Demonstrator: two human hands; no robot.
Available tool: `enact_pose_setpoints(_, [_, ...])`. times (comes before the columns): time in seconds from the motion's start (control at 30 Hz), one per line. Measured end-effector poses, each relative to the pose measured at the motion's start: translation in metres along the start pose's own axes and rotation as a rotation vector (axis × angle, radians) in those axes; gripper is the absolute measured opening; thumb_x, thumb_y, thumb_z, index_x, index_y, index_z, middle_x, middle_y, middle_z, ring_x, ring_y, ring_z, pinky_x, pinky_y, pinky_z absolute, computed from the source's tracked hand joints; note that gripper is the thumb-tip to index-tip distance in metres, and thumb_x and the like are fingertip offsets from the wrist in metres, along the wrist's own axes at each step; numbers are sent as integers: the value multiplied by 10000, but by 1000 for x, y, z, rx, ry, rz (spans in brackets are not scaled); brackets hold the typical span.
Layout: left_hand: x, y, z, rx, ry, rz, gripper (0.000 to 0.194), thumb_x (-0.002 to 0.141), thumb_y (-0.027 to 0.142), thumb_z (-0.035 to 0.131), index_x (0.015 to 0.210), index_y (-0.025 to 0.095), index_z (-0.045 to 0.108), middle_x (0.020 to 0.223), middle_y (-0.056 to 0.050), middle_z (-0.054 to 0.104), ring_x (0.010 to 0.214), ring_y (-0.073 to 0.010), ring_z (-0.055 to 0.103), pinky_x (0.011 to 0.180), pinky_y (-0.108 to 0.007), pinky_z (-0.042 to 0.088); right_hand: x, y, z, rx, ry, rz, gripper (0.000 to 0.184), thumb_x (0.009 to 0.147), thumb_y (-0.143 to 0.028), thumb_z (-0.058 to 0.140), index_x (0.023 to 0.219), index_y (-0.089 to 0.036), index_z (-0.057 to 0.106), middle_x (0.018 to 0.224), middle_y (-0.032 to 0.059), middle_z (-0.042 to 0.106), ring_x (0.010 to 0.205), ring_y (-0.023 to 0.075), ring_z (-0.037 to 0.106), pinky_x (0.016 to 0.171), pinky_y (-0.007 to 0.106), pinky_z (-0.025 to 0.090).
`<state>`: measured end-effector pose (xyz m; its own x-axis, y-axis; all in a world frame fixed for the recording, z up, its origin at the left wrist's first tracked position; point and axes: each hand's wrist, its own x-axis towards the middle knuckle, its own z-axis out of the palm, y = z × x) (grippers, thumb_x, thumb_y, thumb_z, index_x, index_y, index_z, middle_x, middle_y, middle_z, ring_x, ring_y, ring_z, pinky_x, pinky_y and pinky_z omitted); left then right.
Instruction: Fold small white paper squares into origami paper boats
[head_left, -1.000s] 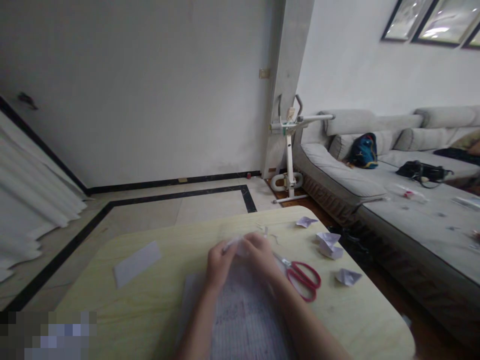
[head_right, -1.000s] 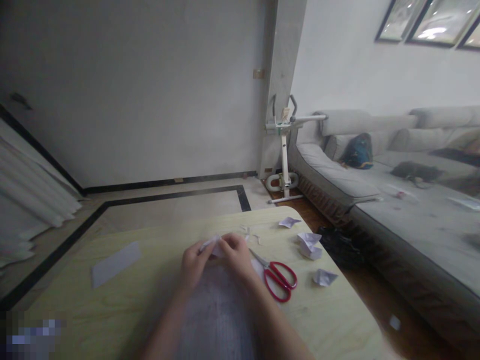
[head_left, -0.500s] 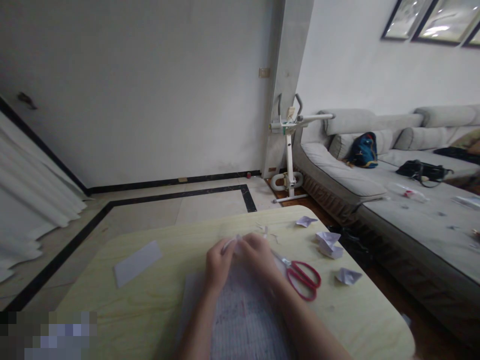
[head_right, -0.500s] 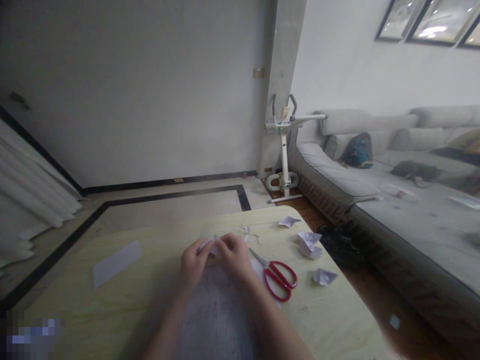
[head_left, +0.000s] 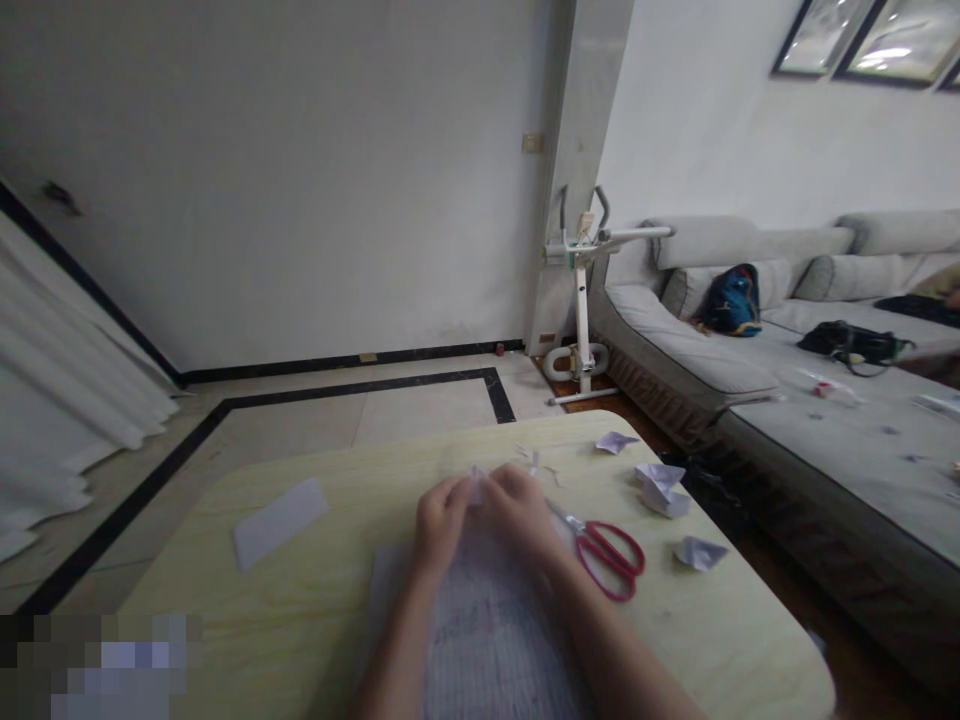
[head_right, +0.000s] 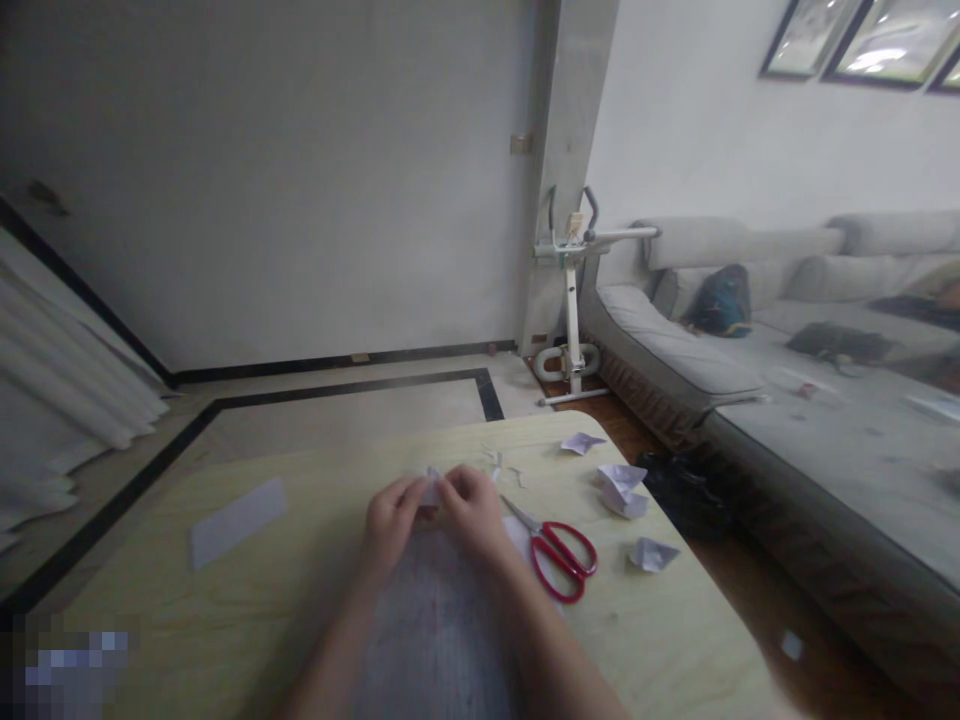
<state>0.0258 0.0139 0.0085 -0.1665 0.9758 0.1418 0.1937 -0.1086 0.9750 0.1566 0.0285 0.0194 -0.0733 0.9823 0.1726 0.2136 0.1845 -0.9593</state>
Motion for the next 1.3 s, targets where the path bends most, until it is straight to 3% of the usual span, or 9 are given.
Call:
enact_pose_setpoints(0.17, [0,-3,0,103,-22,55,364,822,446,480,787,141,674,699,-41,656,672,-180,610,594,-226,457,1,1,0,-12,16,-26,159,786,-274,534,686,-156,570,616,-7,544,588,127,492,538,226,376])
enact_pose_setpoints(0.4, [-3,0,1,281,19,129,359,830,421,476,709,144,670,600,-12,619,593,-148,580,543,-194,404,1,2,0,-81,50,-37,177,787,-259,520,638,-165,514,590,-13,525,565,122,471,515,222,354])
enact_pose_setpoints(0.63, [-4,5,2,97,-34,57,313,802,411,514,842,160,697,697,-33,684,663,-188,633,598,-230,463,-1,-1,-1,-95,78,-33,207,793,-301,533,637,-165,532,578,-8,537,556,123,473,510,225,350])
enact_pose_setpoints(0.77, [-4,6,3,83,-18,40,297,787,391,532,831,149,696,729,-40,684,701,-189,621,612,-232,463,-2,-1,0,-75,76,-42,196,785,-298,539,650,-158,565,596,-1,552,573,125,482,513,224,359])
enact_pose_setpoints(0.93, [-5,9,2,73,-116,20,287,773,391,545,746,138,677,675,-17,644,677,-173,587,590,-220,437,1,0,-1,17,19,-69,114,762,-236,537,716,-154,602,667,9,590,641,139,528,589,238,414])
enact_pose_setpoints(1.13, [-1,8,-2,-13,-8,-19,284,758,388,562,757,128,674,705,-23,645,695,-172,569,607,-230,430,6,2,-4,93,-11,-2,138,763,-272,556,711,-151,597,659,10,594,634,141,542,584,242,433])
enact_pose_setpoints(1.3, [-1,7,-4,8,-7,-4,275,760,388,566,758,144,691,730,-32,672,722,-184,583,648,-241,435,5,-1,-4,114,-54,-1,87,743,-246,576,710,-165,579,638,-13,563,604,126,521,566,231,431])
